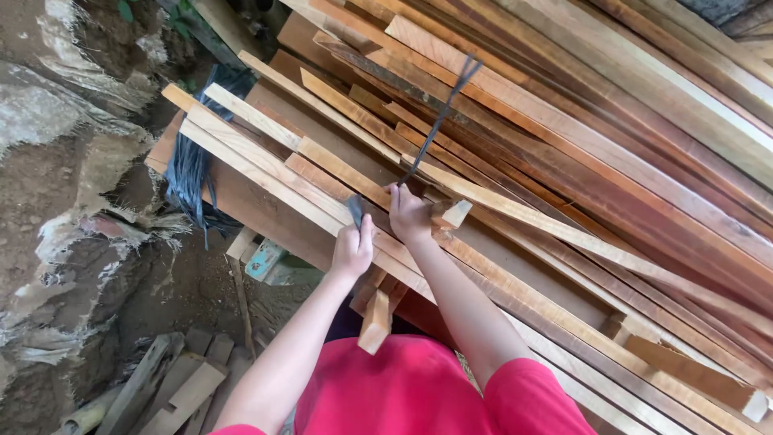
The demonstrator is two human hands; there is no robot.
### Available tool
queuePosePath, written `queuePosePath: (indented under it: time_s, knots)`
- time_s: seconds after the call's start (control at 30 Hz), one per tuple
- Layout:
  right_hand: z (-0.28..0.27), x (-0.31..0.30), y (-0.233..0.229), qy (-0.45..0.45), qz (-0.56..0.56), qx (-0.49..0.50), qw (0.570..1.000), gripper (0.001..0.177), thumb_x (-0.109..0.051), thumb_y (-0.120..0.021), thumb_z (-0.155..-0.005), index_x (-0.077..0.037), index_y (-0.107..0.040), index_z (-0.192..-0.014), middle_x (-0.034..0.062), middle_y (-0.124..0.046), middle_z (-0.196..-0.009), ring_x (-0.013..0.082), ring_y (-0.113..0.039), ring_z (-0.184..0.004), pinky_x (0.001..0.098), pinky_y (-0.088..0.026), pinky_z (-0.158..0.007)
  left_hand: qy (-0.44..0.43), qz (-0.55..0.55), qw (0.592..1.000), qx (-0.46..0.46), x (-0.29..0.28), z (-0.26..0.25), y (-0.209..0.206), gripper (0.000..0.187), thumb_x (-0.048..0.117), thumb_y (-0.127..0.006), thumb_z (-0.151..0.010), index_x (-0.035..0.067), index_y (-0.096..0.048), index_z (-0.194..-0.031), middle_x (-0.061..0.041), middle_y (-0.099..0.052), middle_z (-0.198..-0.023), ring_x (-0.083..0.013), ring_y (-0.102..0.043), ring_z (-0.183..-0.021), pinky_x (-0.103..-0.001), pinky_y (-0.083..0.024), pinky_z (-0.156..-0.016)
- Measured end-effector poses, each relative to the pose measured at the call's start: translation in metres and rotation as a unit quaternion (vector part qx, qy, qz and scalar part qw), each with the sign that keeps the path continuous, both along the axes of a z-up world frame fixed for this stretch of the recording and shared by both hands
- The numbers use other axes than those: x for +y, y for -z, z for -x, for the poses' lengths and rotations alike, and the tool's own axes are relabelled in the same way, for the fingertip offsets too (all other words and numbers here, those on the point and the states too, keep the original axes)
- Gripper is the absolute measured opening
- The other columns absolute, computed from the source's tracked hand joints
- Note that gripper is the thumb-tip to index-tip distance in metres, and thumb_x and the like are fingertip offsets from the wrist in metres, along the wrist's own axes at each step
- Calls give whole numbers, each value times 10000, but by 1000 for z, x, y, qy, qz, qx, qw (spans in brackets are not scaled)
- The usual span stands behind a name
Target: Tying long strips of wood into bundles using plastic straps.
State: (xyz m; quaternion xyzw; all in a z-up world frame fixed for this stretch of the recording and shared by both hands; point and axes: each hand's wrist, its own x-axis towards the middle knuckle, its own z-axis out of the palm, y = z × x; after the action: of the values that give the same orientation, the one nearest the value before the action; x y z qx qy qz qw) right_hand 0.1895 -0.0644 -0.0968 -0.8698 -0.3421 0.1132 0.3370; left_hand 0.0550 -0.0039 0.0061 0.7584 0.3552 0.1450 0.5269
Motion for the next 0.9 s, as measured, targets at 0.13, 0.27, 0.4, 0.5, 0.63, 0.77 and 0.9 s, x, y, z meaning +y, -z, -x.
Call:
queuePosePath:
  time_s: [0.13,0.27,0.4,0.5,0.63,0.77,0.9]
  knots:
    - [-1,-1,-4,6,2,-20,1000,254,-391,-470,-1082,-254,-683,-1058,80,-755,-752,288,-763,-784,440,-611,-700,0,-17,1000,11,6,-18,14,600,319,-403,-1105,79,-546,-574,-134,-539,-508,-343,-623,-586,-417,-496,-626]
    - [6,0,-6,-4,-15,-76,997,186,-354,-585,-1035,-211,-702,-1051,38,-754,-874,250,-758,-850,379,-624,-679,-5,12,1000,1,2,-16,-7,609,272,-381,-1111,109,-445,-528,-8,-436,-455,-138,-507,-512,-278,-476,-598]
    - [4,-6,-15,-16,-85,9,996,150,-257,-597,-1027,-196,-712,-1100,53,-762,-1004,278,-744,-959,391,-630,-753,21,13,999,-23,-1,-11,-10,590,231,-372,-1100,114,-449,-527,-26,-446,-440,-154,-500,-481,-274,-470,-571]
    - [4,2,-28,19,-53,-93,994,267,-362,-566,-1066,-204,-658,-873,44,-675,-788,262,-726,-809,340,-599,-609,64,28,997,-34,-6,-5,-11,582,233,-356,-1085,85,-479,-535,-73,-485,-459,-173,-521,-512,-312,-472,-562]
    - [4,4,3,40,-30,-105,993,198,-421,-571,-1054,-290,-719,-1048,-40,-731,-882,184,-747,-810,335,-620,-620,81,49,995,-43,-4,-5,-28,569,240,-404,-1075,110,-520,-534,-29,-488,-449,-172,-519,-475,-291,-490,-567]
    - [6,20,-22,56,-89,-99,990,257,-322,-628,-1041,-187,-704,-835,-1,-670,-654,244,-716,-639,321,-567,-510,89,29,996,-14,23,-24,-23,606,308,-385,-1108,94,-522,-558,-104,-530,-498,-240,-560,-540,-350,-498,-638]
    - [-4,10,-27,64,-146,45,986,293,-251,-563,-1063,-147,-678,-815,94,-697,-675,312,-730,-747,381,-569,-586,25,41,999,-19,48,-53,25,600,338,-329,-1128,77,-458,-603,-121,-533,-539,-293,-542,-590,-417,-473,-700]
